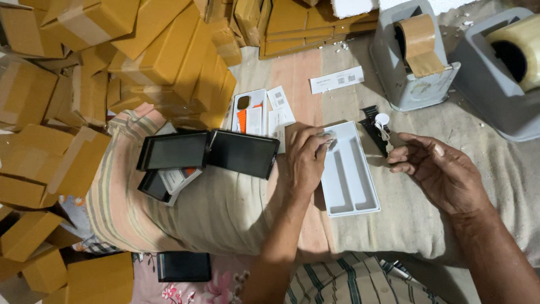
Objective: The person wraps a smartwatch box in plastic, places it inside a cardboard shipping box with foam padding, and seals the box with tape. They then open another smartwatch box to arrange the watch and accessories inside.
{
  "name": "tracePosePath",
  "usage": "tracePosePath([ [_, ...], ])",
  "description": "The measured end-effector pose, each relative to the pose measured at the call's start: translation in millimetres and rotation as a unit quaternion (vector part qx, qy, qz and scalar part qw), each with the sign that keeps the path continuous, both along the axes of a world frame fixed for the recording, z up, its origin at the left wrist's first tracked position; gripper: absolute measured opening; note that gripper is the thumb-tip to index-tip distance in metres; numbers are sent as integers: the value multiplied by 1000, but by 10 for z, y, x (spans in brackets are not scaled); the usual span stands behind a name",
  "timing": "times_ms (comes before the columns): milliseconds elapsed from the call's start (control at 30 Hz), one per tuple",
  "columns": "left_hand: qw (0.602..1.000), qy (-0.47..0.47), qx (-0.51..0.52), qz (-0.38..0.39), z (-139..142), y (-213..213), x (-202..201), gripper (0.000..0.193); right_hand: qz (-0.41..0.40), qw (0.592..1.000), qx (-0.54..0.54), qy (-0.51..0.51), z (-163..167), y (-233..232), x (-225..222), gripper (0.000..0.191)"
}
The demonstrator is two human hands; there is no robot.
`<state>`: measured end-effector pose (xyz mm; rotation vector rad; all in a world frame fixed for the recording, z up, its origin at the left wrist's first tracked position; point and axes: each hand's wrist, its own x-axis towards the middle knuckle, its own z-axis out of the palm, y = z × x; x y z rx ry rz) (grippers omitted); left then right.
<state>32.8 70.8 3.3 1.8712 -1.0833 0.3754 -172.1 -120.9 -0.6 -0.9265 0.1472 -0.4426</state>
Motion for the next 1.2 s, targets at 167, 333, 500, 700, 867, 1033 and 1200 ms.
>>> tracePosePath([
  [167, 999, 43, -1, -3, -142, 59, -40, 25, 1, 1000, 1, -7, -10, -4, -8, 56],
  [333, 996, 93, -3, 1, -130, 56, -39, 30, 10, 1000, 8, -13, -19, -21, 1, 56],
  [500, 995, 3, 93, -47, -83, 2, 77, 43, 7, 1000, 0, -14, -5, -18, -3, 57],
  [700, 982, 48, 142, -111, -88, 41, 235, 42, 7, 1000, -8, -8, 23, 2, 6, 58],
  [867, 982, 60, 131, -121, -155, 72, 261, 47, 1, 1000, -11, -4, 16, 0, 10, 58],
  [1033, 987, 39, 142, -70, -305, -42, 201, 42, -1, 1000, -11, 2, -39, -25, -8, 57],
  [1200, 990, 62, 116, -49, -356, -231, 128, 39, -61, 996, -21, -66, -140, -14, -71, 42],
])
